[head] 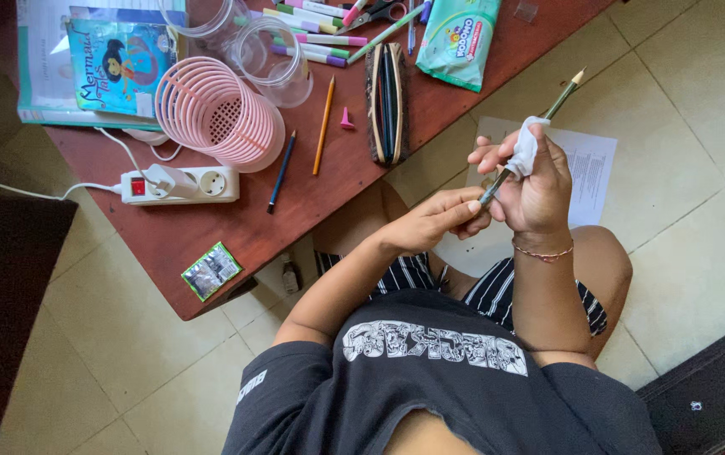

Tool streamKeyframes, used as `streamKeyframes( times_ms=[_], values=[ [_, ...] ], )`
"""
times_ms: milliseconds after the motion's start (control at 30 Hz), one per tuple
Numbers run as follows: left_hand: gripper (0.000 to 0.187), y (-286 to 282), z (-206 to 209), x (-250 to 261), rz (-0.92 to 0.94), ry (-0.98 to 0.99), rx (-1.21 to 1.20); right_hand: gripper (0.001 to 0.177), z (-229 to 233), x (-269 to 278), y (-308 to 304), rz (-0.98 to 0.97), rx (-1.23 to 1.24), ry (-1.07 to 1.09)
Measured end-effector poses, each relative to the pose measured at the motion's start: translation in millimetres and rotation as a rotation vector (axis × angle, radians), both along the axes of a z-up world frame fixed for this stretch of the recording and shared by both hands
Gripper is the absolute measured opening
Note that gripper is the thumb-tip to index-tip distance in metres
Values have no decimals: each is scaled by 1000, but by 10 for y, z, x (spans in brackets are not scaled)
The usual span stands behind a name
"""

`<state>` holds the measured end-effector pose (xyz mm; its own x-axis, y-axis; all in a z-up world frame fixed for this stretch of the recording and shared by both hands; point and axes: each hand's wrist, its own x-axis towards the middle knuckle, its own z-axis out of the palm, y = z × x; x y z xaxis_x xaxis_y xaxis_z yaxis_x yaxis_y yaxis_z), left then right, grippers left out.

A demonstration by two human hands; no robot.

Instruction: The person cleans a pencil with a tissue, puts several pencils into a small container, and then places a pink pencil case into a bag.

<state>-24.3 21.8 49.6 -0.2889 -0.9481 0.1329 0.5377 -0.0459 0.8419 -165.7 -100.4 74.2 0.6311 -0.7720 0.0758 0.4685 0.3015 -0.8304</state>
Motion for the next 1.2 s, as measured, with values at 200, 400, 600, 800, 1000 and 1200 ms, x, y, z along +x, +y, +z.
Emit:
streamKeyframes(
  times_ms=[200,400,600,800,1000,1200],
  values=[
    [32,-46,-86,-89,-19,-27,18,43,81,-65,49,-14,5,-8],
    [17,-105,-296,-252,175,-78,67,49,96,-78,274,-7,-156,124],
    [19,-164,-144,-278,319,-253,107,49,-118,-274,408,-105,-237,438],
    [36,-530,156,110,593,-874,-34,50,-424,-411,176,-161,-274,415],
    [37,-1014,-130,-318,272,193,270,46,-531,-251,229,-41,-210,422],
    [45,-999,-300,-357,297,312,290,44,-690,-376,310,173,119,140]
  ],
)
